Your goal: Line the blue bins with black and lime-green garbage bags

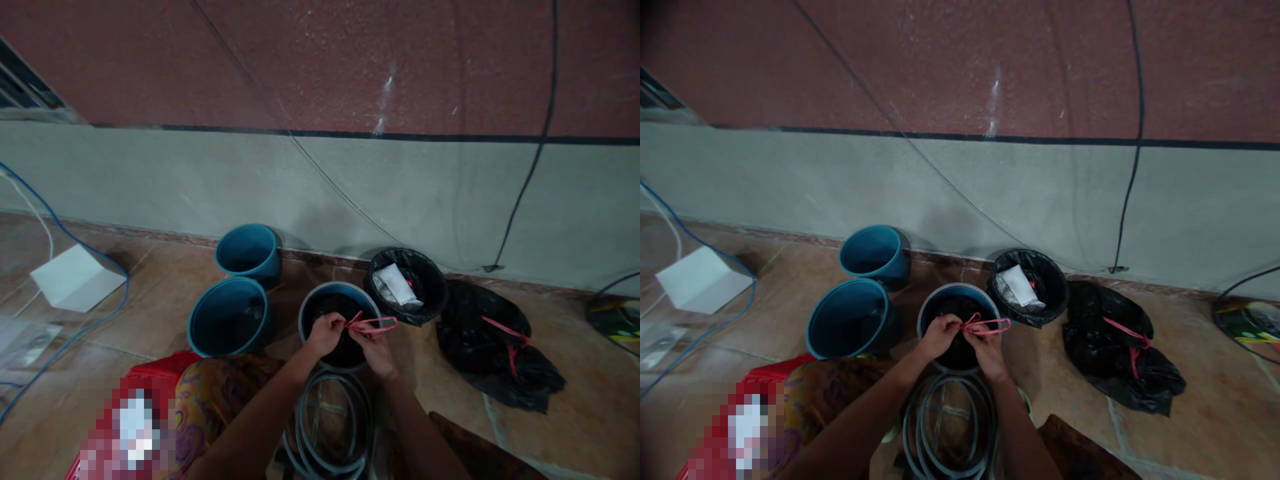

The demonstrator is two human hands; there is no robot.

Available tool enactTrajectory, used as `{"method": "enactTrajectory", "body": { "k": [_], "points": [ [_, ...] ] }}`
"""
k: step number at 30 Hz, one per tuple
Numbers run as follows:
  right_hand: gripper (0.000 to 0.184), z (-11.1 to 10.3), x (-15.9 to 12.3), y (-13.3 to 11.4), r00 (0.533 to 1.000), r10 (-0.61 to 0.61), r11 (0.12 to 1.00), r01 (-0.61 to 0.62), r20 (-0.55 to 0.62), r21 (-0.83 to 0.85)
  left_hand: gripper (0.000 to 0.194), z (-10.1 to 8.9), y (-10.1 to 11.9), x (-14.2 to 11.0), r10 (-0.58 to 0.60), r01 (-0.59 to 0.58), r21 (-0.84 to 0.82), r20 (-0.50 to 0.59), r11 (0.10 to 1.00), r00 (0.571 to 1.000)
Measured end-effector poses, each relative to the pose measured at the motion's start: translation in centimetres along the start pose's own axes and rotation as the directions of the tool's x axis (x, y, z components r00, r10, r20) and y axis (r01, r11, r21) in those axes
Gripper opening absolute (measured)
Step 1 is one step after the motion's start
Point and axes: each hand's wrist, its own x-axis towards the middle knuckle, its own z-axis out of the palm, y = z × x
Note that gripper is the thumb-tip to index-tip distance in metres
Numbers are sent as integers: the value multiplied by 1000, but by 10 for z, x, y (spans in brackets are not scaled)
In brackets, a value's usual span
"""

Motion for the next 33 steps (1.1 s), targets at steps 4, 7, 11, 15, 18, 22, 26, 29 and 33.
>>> {"method": "enactTrajectory", "body": {
  "k": [4, 7, 11, 15, 18, 22, 26, 29, 33],
  "points": [
    [21, 2, 2, -15, 996, -90, 996, 90, -9, 7, 23, 3, 2, -4, 101, -101, -8, 30, 995, 994],
    [23, -2, 4, -22, 993, -110, 994, 110, -42, 7, 19, 8, 0, -3, 94, -90, -40, 97, 995, 991],
    [30, -14, 2, -18, 963, -58, 989, 20, -262, -143, 24, 12, -5, 1, -6, 12, -83, 73, 996, 997],
    [24, -15, -6, -12, 957, -107, 861, -46, -270, -506, 30, 9, -4, 1, -36, 39, -136, 22, 990, 999],
    [24, -3, -8, -10, 990, -93, 834, 21, -102, -552, 30, 6, -2, 0, -43, 46, -148, 28, 988, 999],
    [24, 10, -3, -7, 990, -107, 834, 40, -91, -550, 29, 2, -3, 0, -29, 33, -135, 32, 990, 999],
    [21, 12, 1, 2, 987, -141, 772, 61, -77, -633, 18, 1, -6, -1, 5, 7, -103, 112, 995, 994],
    [23, 13, 1, 6, 988, -147, 755, 77, -53, -652, 15, 3, -8, -1, -34, 40, -52, 119, 998, 992],
    [25, 11, -1, 3, 983, -180, 804, 130, -29, -580, 9, 5, -9, 0, -40, 43, -29, 88, 999, 995]
  ]
}}
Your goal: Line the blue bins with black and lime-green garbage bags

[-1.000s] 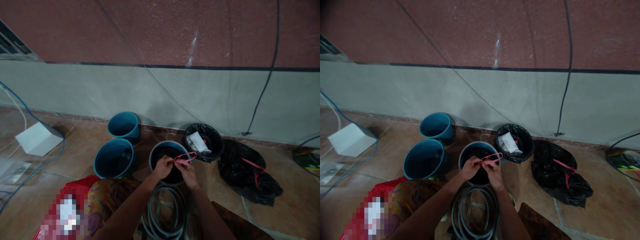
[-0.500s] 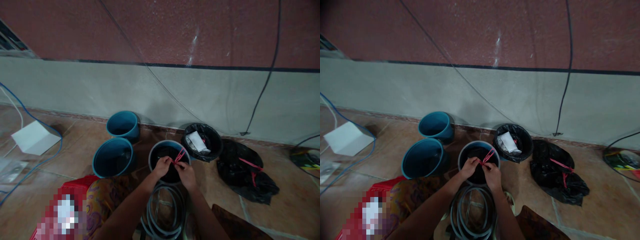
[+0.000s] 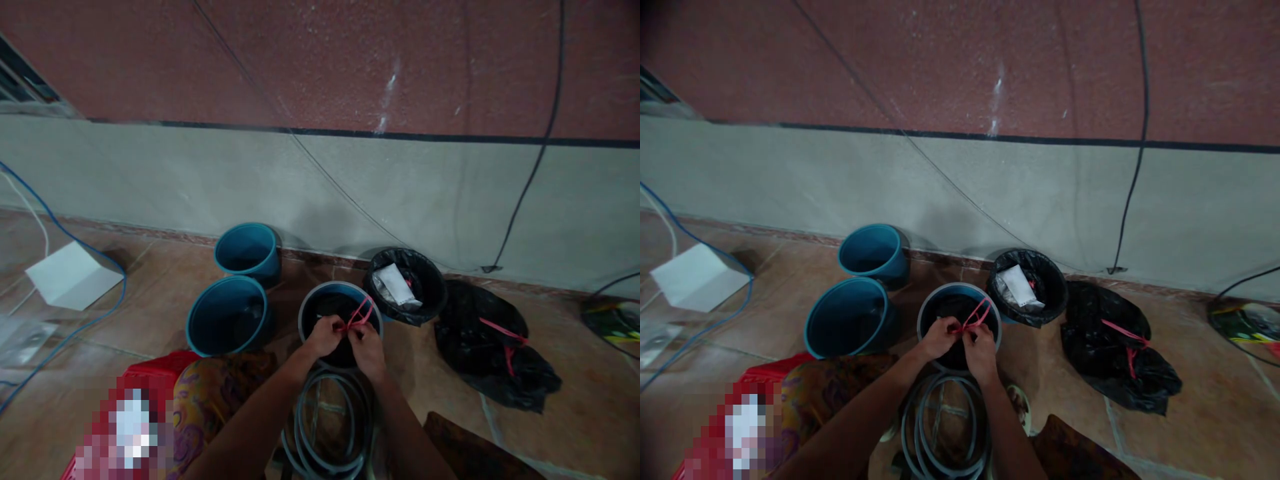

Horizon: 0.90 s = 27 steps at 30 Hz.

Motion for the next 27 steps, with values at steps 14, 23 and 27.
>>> {"method": "enactTrajectory", "body": {
  "k": [14, 23, 27],
  "points": [
    [24, -11, 6, 2, 990, 18, 982, -44, 136, 185, 9, -8, 18, -5, 164, -162, 38, -70, 986, 984],
    [27, -10, 0, 12, 941, 334, 720, -220, -50, 658, 8, -6, 7, -4, -15, 12, -18, -225, 1000, 974],
    [24, -14, 1, -2, 950, 309, 558, -215, 40, 801, 11, 7, 13, -2, -132, 48, -394, -190, 918, 973]
  ]
}}
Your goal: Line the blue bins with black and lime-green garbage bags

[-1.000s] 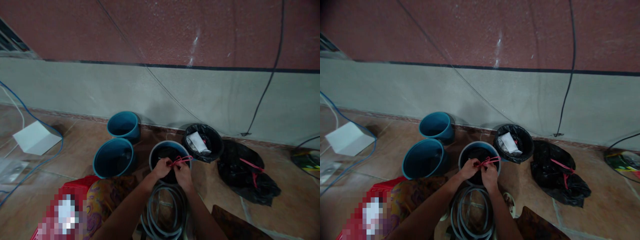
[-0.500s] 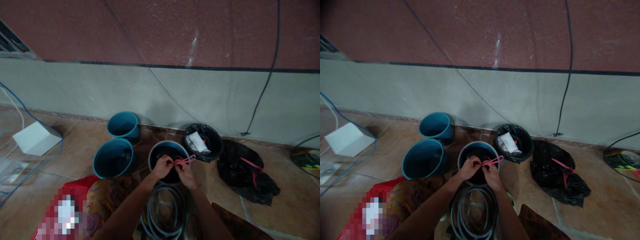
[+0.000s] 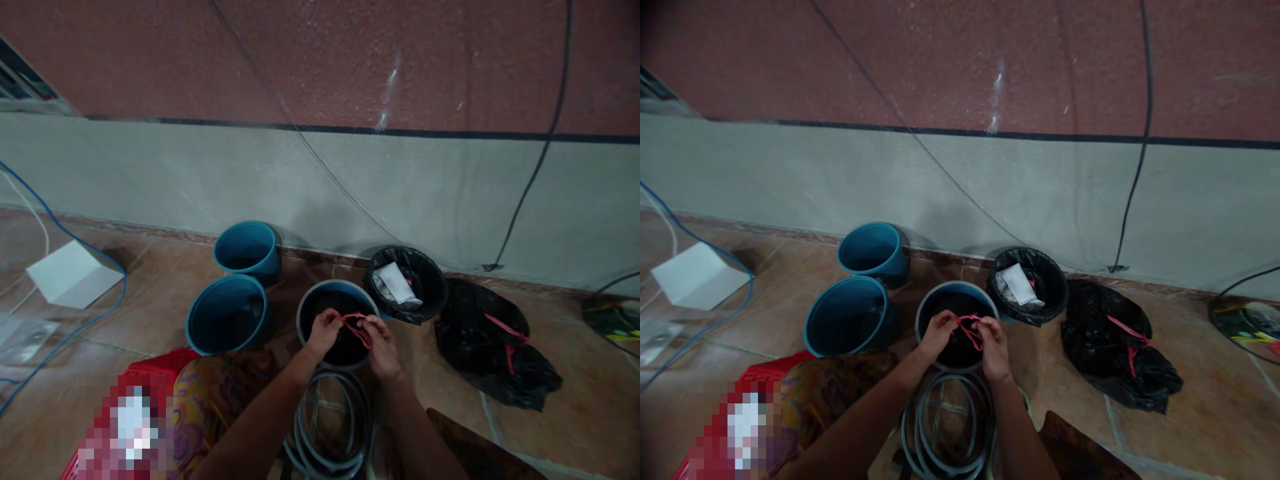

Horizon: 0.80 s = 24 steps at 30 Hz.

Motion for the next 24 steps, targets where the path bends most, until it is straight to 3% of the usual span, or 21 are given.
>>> {"method": "enactTrajectory", "body": {
  "k": [2, 6, 10, 14, 18, 21, 23, 24],
  "points": [
    [27, 2, 0, -12, 997, 12, 1000, -11, 74, -14, 15, 3, 6, 1, -10, 12, -83, 28, 997, 1000],
    [36, -5, 2, -44, 990, -29, 996, 17, 142, 86, 25, -7, 19, 5, 37, -38, -35, -19, 999, 999],
    [40, -17, 6, -77, 997, -49, 971, 33, 62, 239, 31, -27, 29, 3, 44, -48, -128, -33, 991, 998],
    [36, -23, 4, -103, 995, -98, 988, 95, 19, 124, 30, -47, 44, -1, 16, -23, -276, -25, 961, 1000],
    [40, -33, -5, -118, 980, -188, 978, 194, -69, 82, 26, -68, 61, 2, 20, -94, -371, -200, 924, 980],
    [41, -52, -10, -119, 975, -202, 974, 189, -90, -127, 23, -89, 69, 0, 37, -150, -394, -280, 907, 959],
    [43, -64, -11, -118, 988, -145, 912, 114, -50, -395, 23, -103, 73, -9, 107, -177, -340, -214, 924, 971],
    [46, -69, -11, -117, 994, -104, 838, 72, -30, -542, 23, -109, 76, -16, 140, -174, -291, -135, 941, 981]
  ]
}}
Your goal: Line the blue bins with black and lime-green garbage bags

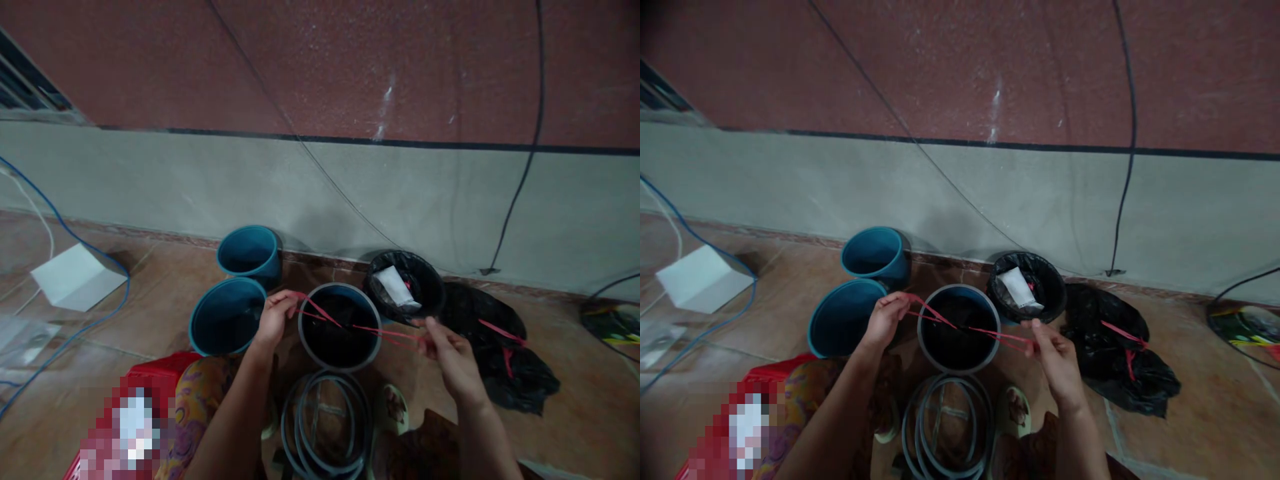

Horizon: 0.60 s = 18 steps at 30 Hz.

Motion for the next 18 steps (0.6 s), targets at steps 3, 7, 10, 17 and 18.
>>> {"method": "enactTrajectory", "body": {
  "k": [3, 7, 10, 17, 18],
  "points": [
    [50, 0, -3, -3, 999, -41, 885, 23, -28, -465, 30, -10, 20, -21, -79, 10, 237, 284, 971, 956],
    [35, 31, -19, -24, 852, -505, 684, 301, -134, -664, 45, -6, 43, -43, -114, -200, 636, 418, 746, 901],
    [29, 73, -28, -24, 811, -534, 640, 572, 238, -513, 52, 1, 50, -50, -61, -269, 870, 321, 413, 945],
    [37, 144, -3, 44, 836, -135, 561, 507, 532, -654, 35, 42, 58, -47, 206, -149, 981, 122, 121, 971],
    [36, 148, 0, 50, 837, -140, 545, 512, 530, -664, 29, 52, 55, -45, 221, -219, 962, 180, 164, 958]
  ]
}}
